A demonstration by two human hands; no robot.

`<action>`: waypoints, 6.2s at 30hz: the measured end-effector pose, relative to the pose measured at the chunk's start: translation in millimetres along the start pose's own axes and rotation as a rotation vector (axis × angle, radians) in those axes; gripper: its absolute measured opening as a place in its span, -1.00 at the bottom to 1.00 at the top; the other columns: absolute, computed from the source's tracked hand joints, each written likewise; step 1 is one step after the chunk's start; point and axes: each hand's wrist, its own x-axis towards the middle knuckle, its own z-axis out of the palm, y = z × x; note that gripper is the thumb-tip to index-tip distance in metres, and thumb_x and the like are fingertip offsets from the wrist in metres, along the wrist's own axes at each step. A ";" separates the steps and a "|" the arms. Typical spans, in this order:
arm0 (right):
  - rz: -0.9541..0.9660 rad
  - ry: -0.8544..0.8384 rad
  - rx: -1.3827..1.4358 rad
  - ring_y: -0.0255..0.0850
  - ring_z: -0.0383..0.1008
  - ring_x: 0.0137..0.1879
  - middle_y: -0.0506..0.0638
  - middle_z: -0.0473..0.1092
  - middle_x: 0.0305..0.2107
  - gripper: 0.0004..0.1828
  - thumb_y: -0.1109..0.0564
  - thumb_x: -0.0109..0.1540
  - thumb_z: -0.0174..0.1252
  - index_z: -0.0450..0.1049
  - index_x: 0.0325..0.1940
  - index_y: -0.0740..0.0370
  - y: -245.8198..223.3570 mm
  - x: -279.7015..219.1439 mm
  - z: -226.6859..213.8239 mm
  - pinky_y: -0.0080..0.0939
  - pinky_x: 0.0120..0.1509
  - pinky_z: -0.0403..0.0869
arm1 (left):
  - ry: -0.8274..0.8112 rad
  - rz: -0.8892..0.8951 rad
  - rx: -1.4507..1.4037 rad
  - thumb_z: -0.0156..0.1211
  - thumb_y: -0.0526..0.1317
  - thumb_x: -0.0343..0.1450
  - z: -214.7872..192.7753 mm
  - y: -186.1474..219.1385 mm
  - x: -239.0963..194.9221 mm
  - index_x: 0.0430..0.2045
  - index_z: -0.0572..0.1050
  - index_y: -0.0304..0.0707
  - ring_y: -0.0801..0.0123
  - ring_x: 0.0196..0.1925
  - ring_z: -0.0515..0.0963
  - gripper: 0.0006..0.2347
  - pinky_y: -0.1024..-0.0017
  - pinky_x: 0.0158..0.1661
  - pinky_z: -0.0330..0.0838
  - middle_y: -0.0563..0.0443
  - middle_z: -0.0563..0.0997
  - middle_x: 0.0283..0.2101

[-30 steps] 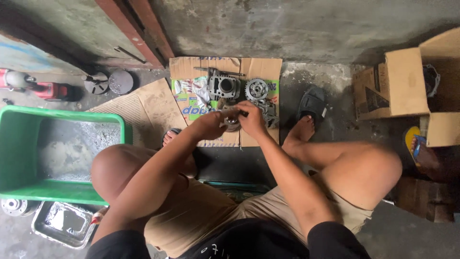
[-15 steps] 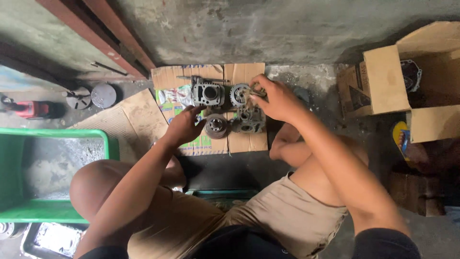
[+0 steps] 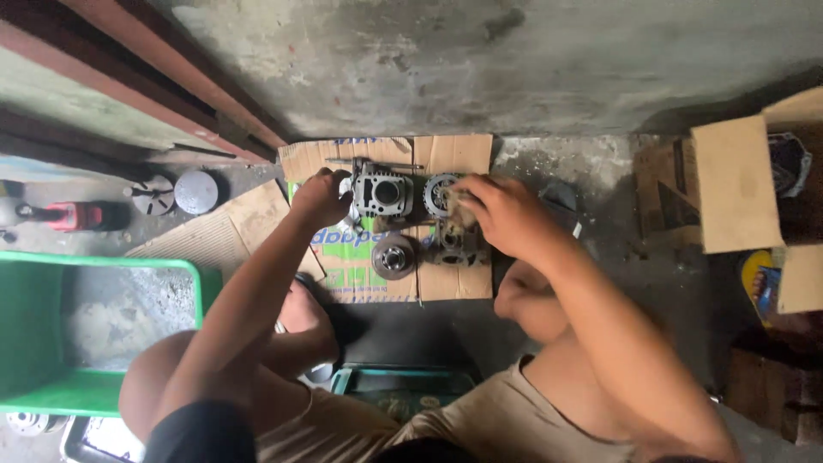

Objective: The person sits on the floor and cleans various disassembled engine parts, including a cylinder head and a crankshaft, using a rag. The person wipes the surfaces of the metal components to remove grime and oil.

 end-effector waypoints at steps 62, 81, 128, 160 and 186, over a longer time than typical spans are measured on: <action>-0.027 -0.276 0.045 -0.05 0.57 -0.21 0.01 0.53 -0.13 -0.74 0.24 0.31 0.09 0.49 0.08 0.20 -10.7 -14.8 -7.8 -0.05 -0.14 0.49 | -0.287 -0.435 0.085 -0.31 0.42 0.43 108.0 -81.9 140.1 0.21 0.28 -0.34 -0.15 0.27 0.44 -0.24 -0.27 0.33 -0.10 -0.35 0.50 0.19; -0.045 0.276 0.049 0.16 0.61 -0.10 0.19 0.51 -0.22 -0.79 0.19 0.41 0.09 0.44 0.12 0.26 1.9 7.7 -7.9 0.05 -0.13 0.58 | 0.026 -0.251 0.075 -0.18 0.21 0.46 -75.5 41.2 14.0 -0.19 0.66 -0.01 0.01 0.26 0.53 -0.53 -0.29 0.32 -0.01 -0.13 0.69 0.00; -0.366 1.025 -0.658 -0.05 0.18 0.18 -0.08 0.31 0.01 -0.86 -0.07 0.38 0.16 0.50 -0.17 -0.04 -28.4 37.9 16.3 0.12 0.22 0.01 | 0.076 -0.072 -0.889 -0.22 0.22 0.54 -102.4 188.3 -133.4 0.31 0.32 -0.38 -0.31 0.41 0.29 -0.37 -0.19 0.37 0.11 -0.45 0.44 0.27; -0.499 0.451 -0.650 -0.08 0.36 0.08 -0.01 0.34 -0.23 -0.84 0.21 0.43 -0.08 0.39 0.02 0.05 -6.2 31.8 84.9 0.44 0.40 -0.09 | -0.011 -0.292 -0.641 -0.10 0.27 0.46 -87.9 134.9 -133.9 -0.12 0.65 -0.13 -0.04 0.08 0.63 -0.48 0.06 0.16 0.38 -0.16 0.70 -0.25; -0.493 0.531 -0.682 -0.17 0.38 0.02 -0.07 0.40 -0.28 -0.87 0.26 0.31 0.24 0.48 -0.12 0.08 -34.0 25.1 91.8 0.29 0.38 0.08 | -0.081 -0.295 -0.773 -0.12 0.20 0.54 -27.4 98.5 -99.7 -0.36 0.62 -0.41 -0.15 -0.06 0.62 -0.44 0.06 0.18 0.30 -0.28 0.65 -0.35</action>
